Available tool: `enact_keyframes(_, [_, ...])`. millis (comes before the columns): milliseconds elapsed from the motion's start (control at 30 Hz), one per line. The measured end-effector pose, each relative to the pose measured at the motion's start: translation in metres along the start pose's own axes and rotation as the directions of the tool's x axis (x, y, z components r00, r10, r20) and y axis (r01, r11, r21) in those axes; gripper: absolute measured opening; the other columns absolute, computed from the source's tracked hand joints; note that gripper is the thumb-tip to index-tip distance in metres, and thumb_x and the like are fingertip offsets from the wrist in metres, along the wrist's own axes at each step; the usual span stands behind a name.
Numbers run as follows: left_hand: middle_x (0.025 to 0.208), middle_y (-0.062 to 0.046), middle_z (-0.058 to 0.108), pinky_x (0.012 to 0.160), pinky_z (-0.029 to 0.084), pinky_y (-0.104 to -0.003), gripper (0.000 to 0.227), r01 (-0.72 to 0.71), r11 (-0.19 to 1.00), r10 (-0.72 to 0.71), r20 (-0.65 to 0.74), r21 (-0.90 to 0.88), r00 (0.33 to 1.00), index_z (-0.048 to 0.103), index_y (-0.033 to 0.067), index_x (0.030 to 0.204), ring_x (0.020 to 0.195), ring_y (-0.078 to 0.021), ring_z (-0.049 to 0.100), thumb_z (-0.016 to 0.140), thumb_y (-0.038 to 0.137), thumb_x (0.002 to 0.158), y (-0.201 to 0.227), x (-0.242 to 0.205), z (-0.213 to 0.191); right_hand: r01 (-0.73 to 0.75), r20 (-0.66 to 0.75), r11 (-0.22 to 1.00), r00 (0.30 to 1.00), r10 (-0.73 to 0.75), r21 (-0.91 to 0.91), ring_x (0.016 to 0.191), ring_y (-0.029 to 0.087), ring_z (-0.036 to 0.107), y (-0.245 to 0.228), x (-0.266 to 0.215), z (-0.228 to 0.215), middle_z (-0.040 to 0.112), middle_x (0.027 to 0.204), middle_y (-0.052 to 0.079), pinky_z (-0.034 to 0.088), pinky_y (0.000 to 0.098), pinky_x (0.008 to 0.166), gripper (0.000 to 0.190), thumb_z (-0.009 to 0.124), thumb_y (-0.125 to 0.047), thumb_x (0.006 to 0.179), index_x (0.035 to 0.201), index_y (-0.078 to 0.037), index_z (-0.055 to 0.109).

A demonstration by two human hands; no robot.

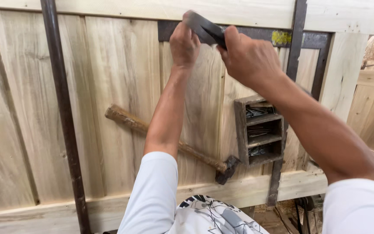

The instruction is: The person hammers nails into a wooden frame to secure a metal bar, then uses a hand saw to cut a wooden plank. The person works on a wooden structure in a workshop environment, handling nails, a hammer, and a saw.

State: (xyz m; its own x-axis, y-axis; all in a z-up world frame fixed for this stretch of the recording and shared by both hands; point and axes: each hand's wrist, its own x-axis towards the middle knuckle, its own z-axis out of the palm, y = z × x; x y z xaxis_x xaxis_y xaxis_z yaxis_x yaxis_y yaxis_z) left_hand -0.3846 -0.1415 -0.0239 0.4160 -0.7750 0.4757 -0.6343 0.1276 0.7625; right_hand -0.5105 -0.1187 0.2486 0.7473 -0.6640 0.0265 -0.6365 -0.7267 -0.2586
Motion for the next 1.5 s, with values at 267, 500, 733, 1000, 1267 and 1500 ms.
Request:
enact_keyframes(267, [0.08, -0.012, 0.066, 0.064, 0.057, -0.042, 0.03, 0.031, 0.999, -0.031, -0.006, -0.019, 1.0, 0.056, 0.0065, 0.134, 0.071, -0.0278, 0.067, 0.06, 0.011, 0.104, -0.011, -0.026, 0.008, 0.024, -0.094, 0.999, 0.995, -0.022, 0.021, 0.044, 0.024, 0.057, 0.021, -0.036, 0.028, 0.065, 0.077, 0.021, 0.043, 0.0369, 0.036, 0.021, 0.06, -0.018, 0.109, 0.106, 0.002, 0.054])
enact_keyframes(500, [0.086, -0.006, 0.069, 0.069, 0.061, -0.036, 0.027, 0.017, 0.999, -0.018, -0.045, -0.027, 0.999, 0.055, 0.0119, 0.135, 0.076, -0.0214, 0.07, 0.054, 0.021, 0.11, -0.012, -0.012, 0.012, -0.236, 0.073, 0.972, 0.969, 0.235, 0.009, 0.041, 0.023, 0.057, -0.006, -0.025, 0.021, 0.061, 0.065, 0.013, 0.044, 0.0365, 0.034, 0.023, 0.059, -0.02, 0.112, 0.109, 0.003, 0.056])
enact_keyframes(733, [0.094, 0.002, 0.072, 0.07, 0.065, -0.027, 0.023, 0.31, 0.859, -0.418, -0.209, -0.406, 0.884, 0.057, 0.0145, 0.124, 0.082, -0.0105, 0.075, 0.046, 0.03, 0.111, -0.076, 0.012, -0.098, -0.165, -0.145, 0.967, 0.97, 0.194, 0.195, 0.06, 0.027, 0.063, -0.042, -0.082, -0.007, 0.061, 0.074, 0.014, 0.045, 0.0392, 0.049, 0.031, 0.061, -0.016, 0.113, 0.132, 0.007, 0.051])
enact_keyframes(1000, [0.094, 0.002, 0.071, 0.075, 0.065, -0.027, 0.02, 0.112, 0.948, -0.187, -0.235, -0.299, 0.954, 0.056, 0.0138, 0.118, 0.083, -0.0104, 0.074, 0.048, 0.031, 0.113, -0.101, 0.037, -0.148, -0.244, -0.071, 0.932, 0.96, 0.272, 0.269, 0.056, 0.021, 0.065, -0.082, -0.054, 0.005, 0.064, 0.072, 0.01, 0.049, 0.0339, 0.045, 0.016, 0.06, -0.018, 0.113, 0.112, -0.002, 0.059])
enact_keyframes(1267, [0.094, 0.003, 0.071, 0.078, 0.063, -0.028, 0.009, 0.077, 0.985, -0.114, -0.251, -0.154, 0.961, 0.053, 0.0191, 0.116, 0.085, -0.0124, 0.076, 0.047, 0.025, 0.115, -0.1, 0.033, -0.147, -0.149, -0.064, 0.965, 0.984, 0.166, 0.218, 0.055, 0.02, 0.063, -0.118, -0.011, -0.002, 0.061, 0.07, 0.008, 0.047, 0.0338, 0.047, 0.021, 0.058, -0.022, 0.114, 0.11, -0.002, 0.059])
enact_keyframes(1500, [0.091, -0.001, 0.071, 0.073, 0.062, -0.032, 0.013, 0.114, 0.991, -0.13, -0.255, -0.074, 0.958, 0.053, 0.0189, 0.122, 0.085, -0.0195, 0.076, 0.053, 0.024, 0.11, -0.094, 0.025, -0.143, 0.097, -0.192, 0.958, 0.98, -0.045, 0.271, 0.062, 0.019, 0.056, -0.149, 0.013, -0.012, 0.057, 0.08, 0.01, 0.046, 0.0339, 0.053, 0.027, 0.055, -0.021, 0.116, 0.125, 0.005, 0.052])
